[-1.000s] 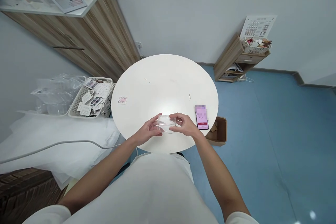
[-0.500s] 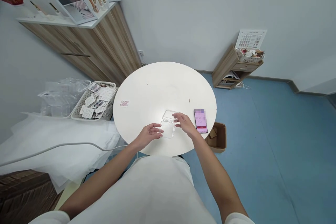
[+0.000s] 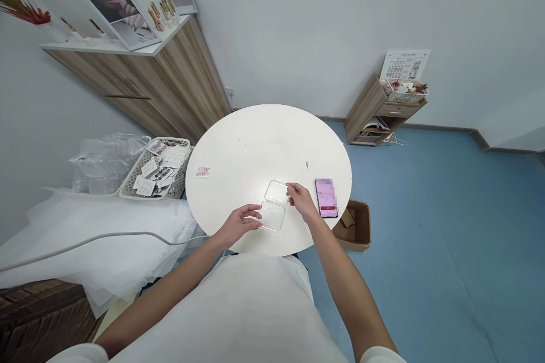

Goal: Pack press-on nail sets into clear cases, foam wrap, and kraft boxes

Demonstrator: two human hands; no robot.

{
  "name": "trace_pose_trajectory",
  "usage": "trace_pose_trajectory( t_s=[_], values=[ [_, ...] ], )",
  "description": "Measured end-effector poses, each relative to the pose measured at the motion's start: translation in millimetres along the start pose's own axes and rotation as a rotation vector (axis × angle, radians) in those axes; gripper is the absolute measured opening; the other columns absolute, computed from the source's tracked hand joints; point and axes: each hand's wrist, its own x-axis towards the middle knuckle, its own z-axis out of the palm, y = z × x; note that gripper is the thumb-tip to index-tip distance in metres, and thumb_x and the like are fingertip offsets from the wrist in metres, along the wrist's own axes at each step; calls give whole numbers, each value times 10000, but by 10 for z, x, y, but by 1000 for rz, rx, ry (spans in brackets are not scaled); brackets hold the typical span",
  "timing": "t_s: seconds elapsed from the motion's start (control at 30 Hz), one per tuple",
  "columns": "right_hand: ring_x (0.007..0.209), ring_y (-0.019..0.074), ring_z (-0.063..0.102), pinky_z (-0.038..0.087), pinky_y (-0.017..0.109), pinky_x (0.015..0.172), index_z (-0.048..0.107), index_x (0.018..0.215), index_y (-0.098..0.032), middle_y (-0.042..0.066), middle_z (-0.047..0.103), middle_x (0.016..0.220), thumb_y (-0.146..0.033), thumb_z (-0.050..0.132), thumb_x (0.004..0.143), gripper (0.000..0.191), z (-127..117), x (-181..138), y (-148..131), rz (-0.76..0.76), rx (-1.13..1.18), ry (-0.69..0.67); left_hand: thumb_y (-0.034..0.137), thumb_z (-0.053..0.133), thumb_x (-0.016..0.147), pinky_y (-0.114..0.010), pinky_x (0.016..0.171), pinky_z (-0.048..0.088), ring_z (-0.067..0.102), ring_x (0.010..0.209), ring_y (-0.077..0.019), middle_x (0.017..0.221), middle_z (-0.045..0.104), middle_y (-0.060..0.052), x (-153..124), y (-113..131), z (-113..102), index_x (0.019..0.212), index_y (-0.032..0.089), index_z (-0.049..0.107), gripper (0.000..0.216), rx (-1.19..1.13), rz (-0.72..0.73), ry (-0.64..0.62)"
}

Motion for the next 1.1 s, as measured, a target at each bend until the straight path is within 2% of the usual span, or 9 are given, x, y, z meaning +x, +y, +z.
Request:
trace_pose_trajectory(
  t_s=[0.17, 0.3, 0.37, 0.47, 0.57, 0.67, 0.83, 1.1],
  values=[
    [587, 81, 480, 453, 278, 649, 568, 1073, -237, 9, 550, 831, -398, 545, 700, 406, -65, -7, 26, -16, 5, -8, 277, 675, 634, -344, 776, 449, 603, 750, -139, 935, 573, -47, 20, -23, -23, 1054, 196, 512, 458, 8, -20, 38],
    [698, 104, 543, 472, 299, 723, 356, 1278, -285, 19, 536, 982, -400, 556, 704, 619, -35, -27, 12, -12, 60, 13, 282, 684, 631, -356, 774, 466, 595, 736, -126, 929, 560, -43, 37, -47, -1, 1061, 190, 499, 477, -80, -35, 66],
    [795, 123, 556, 471, 298, 745, 293, 1306, -303, 30, 505, 1070, -417, 548, 712, 656, 9, -69, 19, -16, 36, 45, 282, 684, 635, -364, 786, 467, 591, 735, -118, 925, 547, -34, 51, -63, 20, 1099, 204, 481, 513, -123, -24, 98],
    [822, 135, 551, 468, 300, 737, 374, 1263, -262, 50, 496, 1093, -432, 520, 729, 579, 97, -193, 78, -36, -50, 49, 273, 675, 650, -365, 799, 464, 587, 736, -108, 923, 522, -22, 81, -98, 50, 1149, 225, 451, 549, -164, 1, 132],
    [706, 111, 540, 468, 306, 700, 458, 1203, -214, 52, 527, 1017, -417, 515, 731, 516, 186, -342, 180, -64, -100, 2, 265, 663, 664, -353, 798, 465, 583, 735, -97, 946, 508, -24, 116, -143, 83, 1185, 233, 424, 574, -175, 10, 144],
    [605, 82, 506, 475, 303, 663, 474, 1195, -214, 31, 529, 936, -401, 516, 727, 505, 241, -428, 275, -80, -83, 2, 269, 645, 682, -340, 786, 462, 583, 752, -105, 963, 508, -34, 151, -190, 113, 1211, 234, 406, 581, -112, 19, 145],
    [605, 84, 508, 482, 305, 643, 486, 1185, -236, 23, 498, 942, -400, 508, 720, 493, 225, -385, 400, -68, -107, 79, 301, 602, 710, -298, 768, 456, 523, 894, -140, 1078, 467, -63, 228, -259, 111, 1182, 235, 463, 497, 118, 95, 179],
    [675, 122, 503, 446, 299, 674, 504, 1165, -202, 24, 529, 864, -381, 468, 719, 482, 185, -225, 550, -36, -270, 137, 260, 590, 694, -285, 698, 463, 492, 730, -111, 920, 474, -31, 450, -351, 129, 1192, 243, 466, 513, 291, 71, 140]
  ],
)
